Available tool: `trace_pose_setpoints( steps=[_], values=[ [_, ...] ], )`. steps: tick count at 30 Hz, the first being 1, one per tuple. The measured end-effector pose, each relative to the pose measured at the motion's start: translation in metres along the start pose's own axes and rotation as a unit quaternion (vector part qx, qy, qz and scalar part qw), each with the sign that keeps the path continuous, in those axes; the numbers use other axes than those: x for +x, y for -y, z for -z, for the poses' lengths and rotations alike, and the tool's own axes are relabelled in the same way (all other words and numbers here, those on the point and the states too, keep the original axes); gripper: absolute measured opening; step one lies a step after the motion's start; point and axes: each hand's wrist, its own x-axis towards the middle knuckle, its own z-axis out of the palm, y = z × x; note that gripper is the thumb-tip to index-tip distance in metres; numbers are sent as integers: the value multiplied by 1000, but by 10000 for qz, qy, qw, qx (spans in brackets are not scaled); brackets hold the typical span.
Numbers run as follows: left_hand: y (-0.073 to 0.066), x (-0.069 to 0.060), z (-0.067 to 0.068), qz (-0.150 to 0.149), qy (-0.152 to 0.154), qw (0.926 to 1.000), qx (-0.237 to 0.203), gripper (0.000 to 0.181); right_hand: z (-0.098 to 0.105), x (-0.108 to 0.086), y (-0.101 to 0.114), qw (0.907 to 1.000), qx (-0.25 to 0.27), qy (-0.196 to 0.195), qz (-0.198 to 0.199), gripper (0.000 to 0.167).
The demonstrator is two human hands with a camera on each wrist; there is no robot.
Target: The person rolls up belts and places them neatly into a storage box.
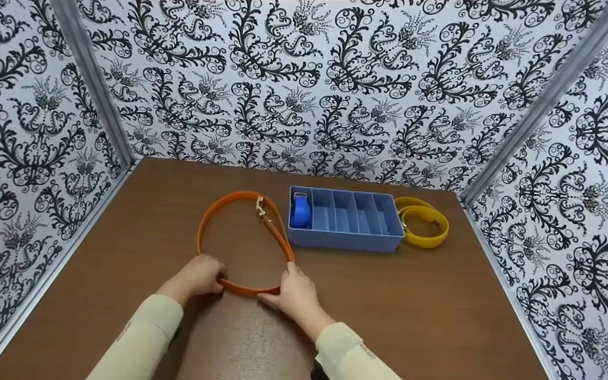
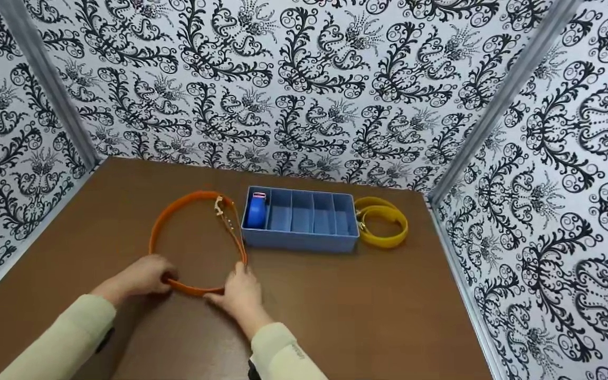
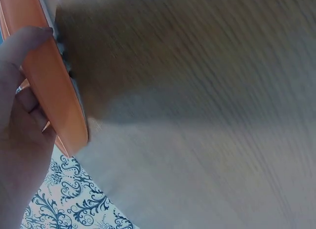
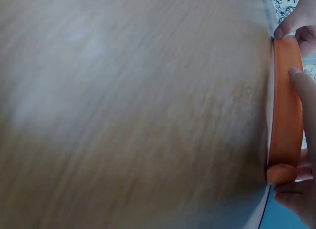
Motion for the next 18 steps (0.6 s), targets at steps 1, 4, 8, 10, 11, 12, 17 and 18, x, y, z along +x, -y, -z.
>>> trace_pose_setpoints(
  steps=[1, 4, 8, 10, 11, 12, 17, 18],
  values=[
    [1, 1, -1, 10, 1, 10000, -1, 7, 0, 0, -3, 10000, 6, -35, -60, 91],
    [1, 4, -2, 101, 3, 9999, -44, 6, 0, -2, -12, 9997, 90, -160, -152, 91],
    [2, 6, -4, 225, 6, 9997, -31, 6, 2, -6, -27, 9992, 320, -251, -16, 81],
    [2, 7, -4, 259, -11, 9997, -13, 6, 4, -8, -36, 9986, 366, -316, 214, 72],
    [2, 8, -5, 267, -27, 9996, 4, 6, 5, -9, -40, 9981, 319, -361, 386, 66],
    [3, 9, -6, 257, -56, 9997, 19, 7, 6, -10, -45, 9971, 248, -429, 578, 61],
    [3, 14, -9, 136, -231, 9996, 86, 8, 11, -14, -66, 9892, 265, -620, 1301, 44],
    [3, 14, -9, 105, -260, 9996, 89, 9, 12, -14, -69, 9888, 356, -596, 1323, 43]
  ],
)
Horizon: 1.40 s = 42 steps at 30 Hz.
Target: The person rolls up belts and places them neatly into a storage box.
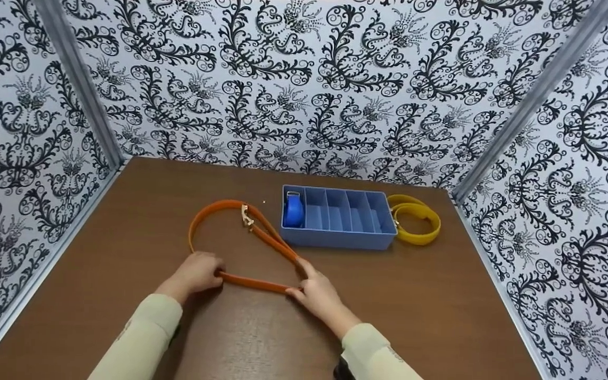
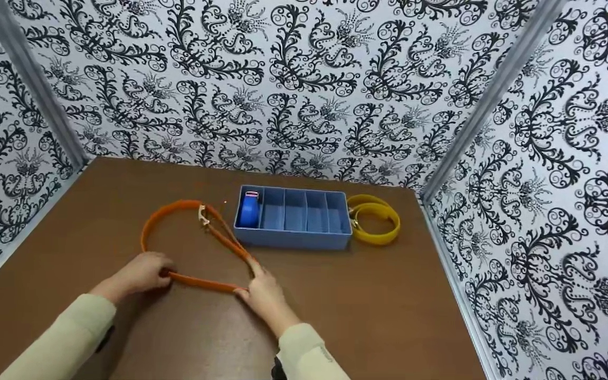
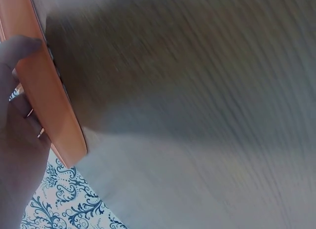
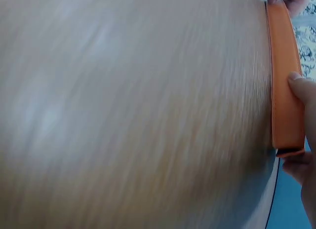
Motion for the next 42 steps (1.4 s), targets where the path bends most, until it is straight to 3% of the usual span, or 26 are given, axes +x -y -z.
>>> trace_pose_setpoints(
  steps=[8, 14, 29, 37, 42],
  values=[
    [-1, 2, -4, -17, -185, 9996, 212, 12, 11, -13, -26, 9978, 651, 105, -54, 37],
    [-2, 4, -6, 19, -230, 9993, 285, 14, 15, -24, -49, 9965, 815, -176, 93, 28],
    [-9, 11, -5, -104, -269, 9975, 646, 21, 36, -37, -90, 9976, 668, -179, -10, 9],
    [-17, 15, -7, -311, -196, 9971, 662, 42, 43, -42, -112, 9961, 692, -451, -298, 14],
    [-20, 19, -8, -495, -233, 9964, 652, 36, 48, -44, -123, 9944, 574, -544, -705, 19]
  ],
)
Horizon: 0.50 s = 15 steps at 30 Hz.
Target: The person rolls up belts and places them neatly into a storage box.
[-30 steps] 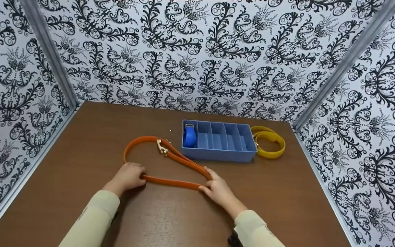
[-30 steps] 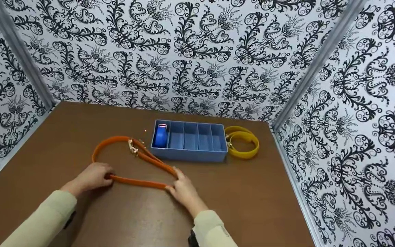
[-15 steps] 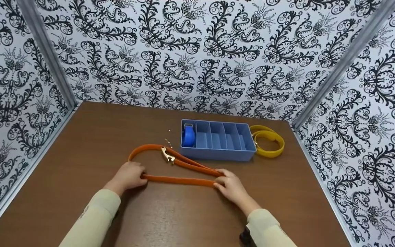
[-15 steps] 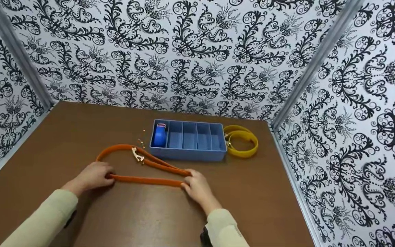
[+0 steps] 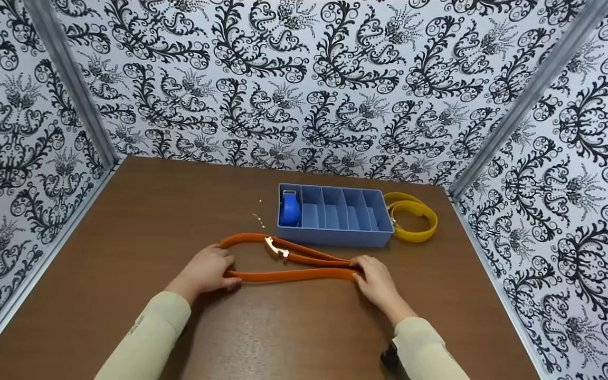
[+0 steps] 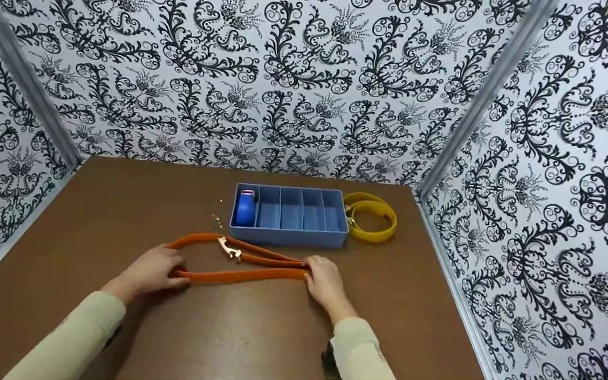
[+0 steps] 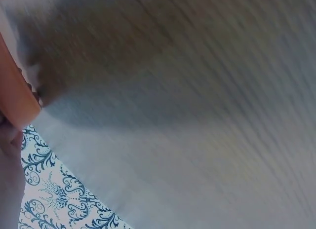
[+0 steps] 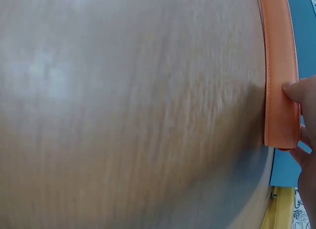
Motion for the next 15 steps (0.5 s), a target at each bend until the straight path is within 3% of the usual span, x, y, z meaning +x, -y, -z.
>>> trace_pose_setpoints(
  steps=[4, 7, 11, 15],
  values=[
    [-3, 3, -1, -280, -261, 9991, -160, 28, 3, 1, -3, 9995, -151, -32, -269, 21],
    [-6, 6, -1, -282, -393, 9980, -398, 31, 4, 2, -3, 9991, -165, -126, -359, 21],
    [-9, 9, 0, 123, -270, 9966, -767, 45, 4, 4, -3, 9993, -128, -211, -271, 22],
    [-9, 15, 2, 541, -49, 9925, -1098, 74, 3, 6, -4, 9993, 9, -277, -242, 23]
  ],
)
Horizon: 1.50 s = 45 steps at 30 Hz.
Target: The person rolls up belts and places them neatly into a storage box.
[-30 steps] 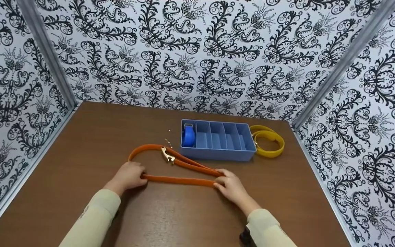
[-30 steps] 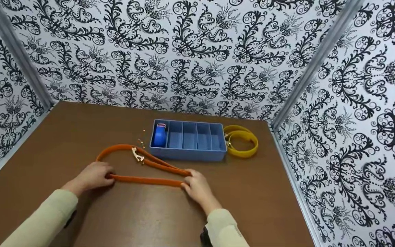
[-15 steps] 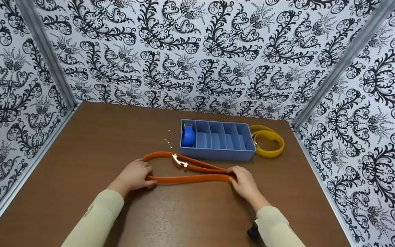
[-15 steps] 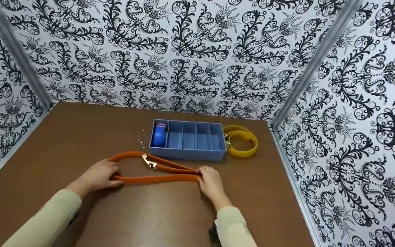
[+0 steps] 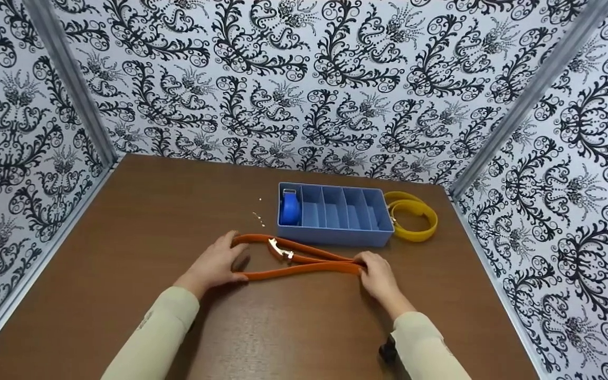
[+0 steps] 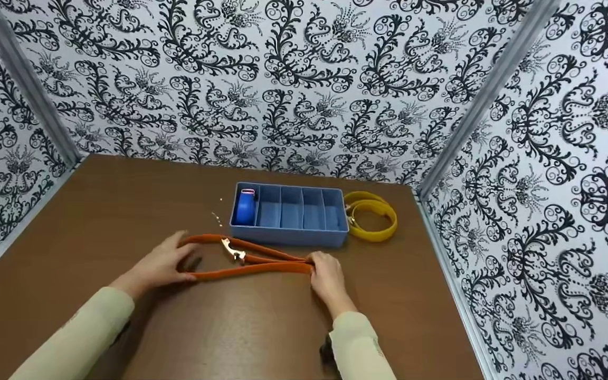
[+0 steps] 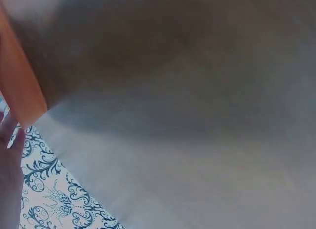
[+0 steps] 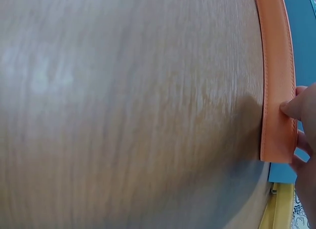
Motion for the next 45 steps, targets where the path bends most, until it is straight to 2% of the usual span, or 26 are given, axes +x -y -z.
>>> trace_pose_setpoints(
  steps=[2, 5, 8, 11, 17, 21, 24, 28, 33, 37, 41, 45],
  values=[
    [0, 3, 2, 132, 162, 9998, -12, 85, 0, 1, 1, 10000, 56, -9, -48, 24],
    [-1, 7, 6, 239, 449, 9985, 195, 92, -1, 2, 1, 9999, 86, 11, -66, 24],
    [-4, 8, 9, 249, 522, 9975, 412, 96, -3, 2, 1, 10000, 83, -25, 39, 25],
    [-7, 8, 10, 193, 344, 9980, 488, 92, -5, 1, 1, 9999, 58, -105, 117, 26],
    [-12, 10, 5, 485, 121, 9974, 516, 76, -6, -1, 2, 9999, 35, -57, 125, 25],
    [-15, 13, 2, 588, 56, 9978, 298, 60, -6, -1, 3, 10000, -2, 68, -8, 26],
    [-17, 13, 0, 594, 22, 9980, 201, 51, -5, 0, 4, 9995, -55, 259, -182, 34],
    [-19, 13, -7, 575, -29, 9976, 386, 48, -6, 3, 8, 9970, -144, 646, -402, 49],
    [-22, 13, -15, 591, -1, 9969, 510, 36, -13, 5, 17, 9931, -590, 953, -350, 58],
    [-28, 9, -15, 567, -128, 9973, 443, 27, -18, 5, 25, 9877, -935, 1199, -354, 65],
    [-31, 6, -19, 521, -367, 9974, 342, 27, -22, 7, 30, 9859, -1053, 1199, -501, 85],
    [-33, 6, -27, 511, -485, 9971, 298, 29, -27, 10, 30, 9867, -1170, 938, -626, 91]
  ],
)
